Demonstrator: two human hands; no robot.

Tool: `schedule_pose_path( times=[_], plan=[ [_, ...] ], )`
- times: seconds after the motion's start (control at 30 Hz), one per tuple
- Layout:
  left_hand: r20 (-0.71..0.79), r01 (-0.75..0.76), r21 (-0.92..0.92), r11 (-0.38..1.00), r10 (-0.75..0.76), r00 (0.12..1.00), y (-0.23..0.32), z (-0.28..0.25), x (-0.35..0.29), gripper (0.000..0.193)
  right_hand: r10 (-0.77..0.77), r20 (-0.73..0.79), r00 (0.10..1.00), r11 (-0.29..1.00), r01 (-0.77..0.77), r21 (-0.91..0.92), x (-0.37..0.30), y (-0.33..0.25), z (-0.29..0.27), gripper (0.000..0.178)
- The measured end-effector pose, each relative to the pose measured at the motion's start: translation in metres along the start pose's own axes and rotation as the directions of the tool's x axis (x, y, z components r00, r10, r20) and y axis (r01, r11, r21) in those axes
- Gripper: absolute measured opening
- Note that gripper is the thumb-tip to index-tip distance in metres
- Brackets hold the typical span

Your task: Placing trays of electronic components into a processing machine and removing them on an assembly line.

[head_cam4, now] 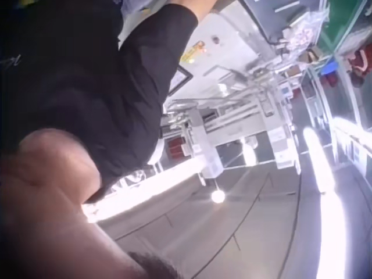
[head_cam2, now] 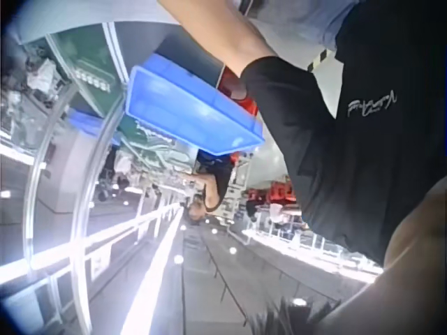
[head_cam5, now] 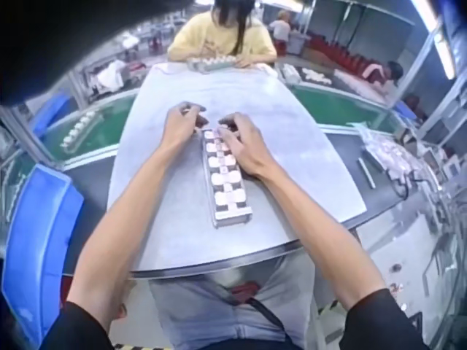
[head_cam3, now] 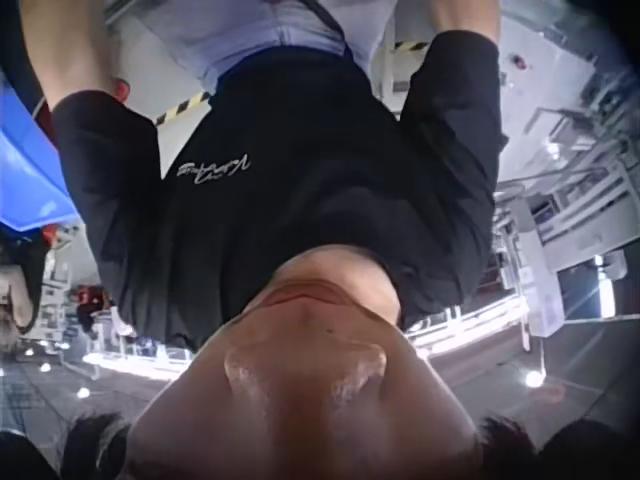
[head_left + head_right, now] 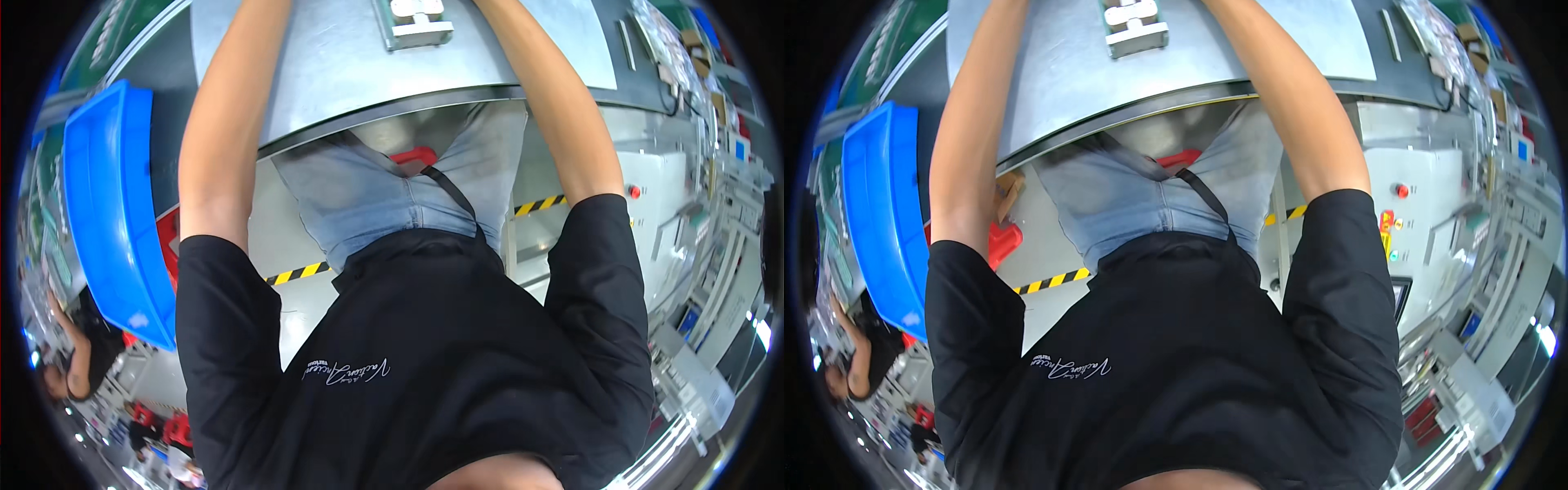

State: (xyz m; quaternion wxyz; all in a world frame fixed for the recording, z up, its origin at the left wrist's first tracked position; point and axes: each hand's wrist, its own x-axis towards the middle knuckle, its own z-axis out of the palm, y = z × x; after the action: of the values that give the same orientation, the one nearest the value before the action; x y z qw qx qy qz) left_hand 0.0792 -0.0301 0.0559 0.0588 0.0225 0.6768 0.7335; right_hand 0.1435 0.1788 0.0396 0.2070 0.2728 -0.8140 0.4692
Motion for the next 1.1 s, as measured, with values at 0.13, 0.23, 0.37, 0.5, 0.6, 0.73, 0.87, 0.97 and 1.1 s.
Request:
schedule_pose_path(
  times=[0.13,0.23,0.37,0.5,0.6,0.73,0.87,0.97,1.1],
  plan=[
    [-0.101,-0.390,0.485,0.783,0.493,0.864,-0.013,0.052,-0.013,0.024,0.032,-0.071,0.997,0.998,-0.036,-0.051,-0.004,0.003,-0.018,0.027],
    [-0.057,-0.413,0.399,0.819,0.471,0.880,-0.012,0.042,-0.007,0.024,0.076,-0.109,0.991,0.997,-0.079,-0.024,0.004,-0.010,-0.017,0.026],
    [-0.066,-0.337,0.627,0.703,0.479,0.875,-0.020,-0.013,0.014,0.029,0.104,-0.196,0.975,0.993,-0.090,0.076,0.015,-0.017,0.008,0.025],
    [-0.038,-0.386,0.478,0.789,0.457,0.888,-0.025,0.030,0.007,0.030,0.186,-0.395,0.900,0.982,-0.176,0.062,-0.009,0.011,-0.005,0.027],
    [-0.010,-0.354,0.613,0.707,0.454,0.891,-0.040,0.000,0.024,0.034,0.272,-0.408,0.872,0.956,-0.195,0.220,-0.027,-0.012,0.001,0.022],
    [0.000,-0.342,0.531,0.775,0.403,0.915,-0.048,-0.009,0.029,0.028,0.493,-0.256,0.832,0.864,-0.502,0.032,-0.062,-0.069,0.017,0.046],
    [0.002,-0.375,0.469,0.800,0.424,0.906,-0.039,-0.014,0.023,0.029,0.555,-0.187,0.811,0.704,-0.577,-0.413,-0.063,-0.158,0.037,0.076],
    [-0.003,-0.358,0.448,0.820,0.401,0.916,-0.030,0.001,0.016,0.028,0.369,-0.361,0.857,0.427,-0.501,-0.753,-0.066,-0.147,0.061,0.077],
    [-0.020,-0.374,0.460,0.806,0.430,0.902,-0.033,0.012,0.014,0.029,0.402,-0.302,0.864,0.473,-0.478,-0.740,-0.075,-0.127,0.047,0.060]
  ],
)
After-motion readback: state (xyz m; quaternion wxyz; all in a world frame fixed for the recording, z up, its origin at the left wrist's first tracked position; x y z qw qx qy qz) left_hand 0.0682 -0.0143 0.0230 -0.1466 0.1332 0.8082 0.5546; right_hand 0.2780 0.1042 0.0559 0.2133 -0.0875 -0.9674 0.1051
